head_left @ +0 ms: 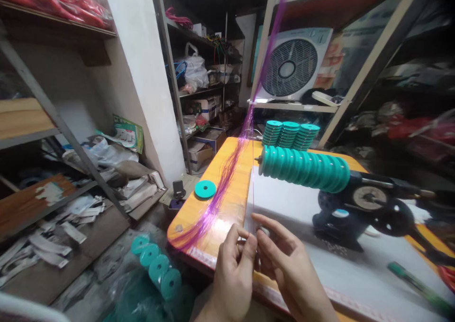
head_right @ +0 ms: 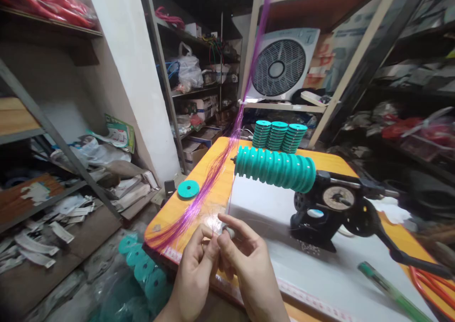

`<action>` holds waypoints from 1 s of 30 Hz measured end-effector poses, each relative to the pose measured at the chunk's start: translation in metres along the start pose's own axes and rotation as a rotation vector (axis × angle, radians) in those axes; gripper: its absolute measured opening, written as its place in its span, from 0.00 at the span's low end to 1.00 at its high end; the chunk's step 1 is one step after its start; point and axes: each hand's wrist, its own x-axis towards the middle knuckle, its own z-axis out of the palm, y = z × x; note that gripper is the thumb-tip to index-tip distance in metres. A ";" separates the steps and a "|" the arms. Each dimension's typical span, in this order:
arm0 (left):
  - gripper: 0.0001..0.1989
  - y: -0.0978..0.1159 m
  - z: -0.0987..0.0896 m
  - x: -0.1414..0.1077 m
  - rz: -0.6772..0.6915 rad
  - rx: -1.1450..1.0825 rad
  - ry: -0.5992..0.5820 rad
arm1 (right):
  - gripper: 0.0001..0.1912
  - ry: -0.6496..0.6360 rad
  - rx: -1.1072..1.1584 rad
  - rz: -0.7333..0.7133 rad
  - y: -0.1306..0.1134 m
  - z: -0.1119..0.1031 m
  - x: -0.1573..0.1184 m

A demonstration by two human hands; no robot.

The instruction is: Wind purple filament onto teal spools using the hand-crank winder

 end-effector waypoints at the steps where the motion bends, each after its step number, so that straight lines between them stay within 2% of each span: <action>1: 0.26 -0.001 0.000 0.000 0.008 0.020 0.001 | 0.26 0.009 -0.041 0.001 0.000 -0.001 0.000; 7: 0.27 -0.004 -0.002 -0.002 0.011 0.072 0.057 | 0.22 0.083 -0.118 -0.052 -0.005 0.005 0.001; 14: 0.26 -0.003 -0.001 -0.002 0.008 0.076 0.084 | 0.13 0.052 -0.086 -0.060 -0.001 0.002 0.001; 25: 0.26 -0.007 -0.002 -0.001 0.034 0.188 0.048 | 0.16 0.052 -0.094 -0.027 -0.001 0.003 0.000; 30: 0.27 -0.009 -0.001 0.000 0.018 0.118 0.019 | 0.17 0.060 -0.080 -0.017 -0.001 0.003 0.000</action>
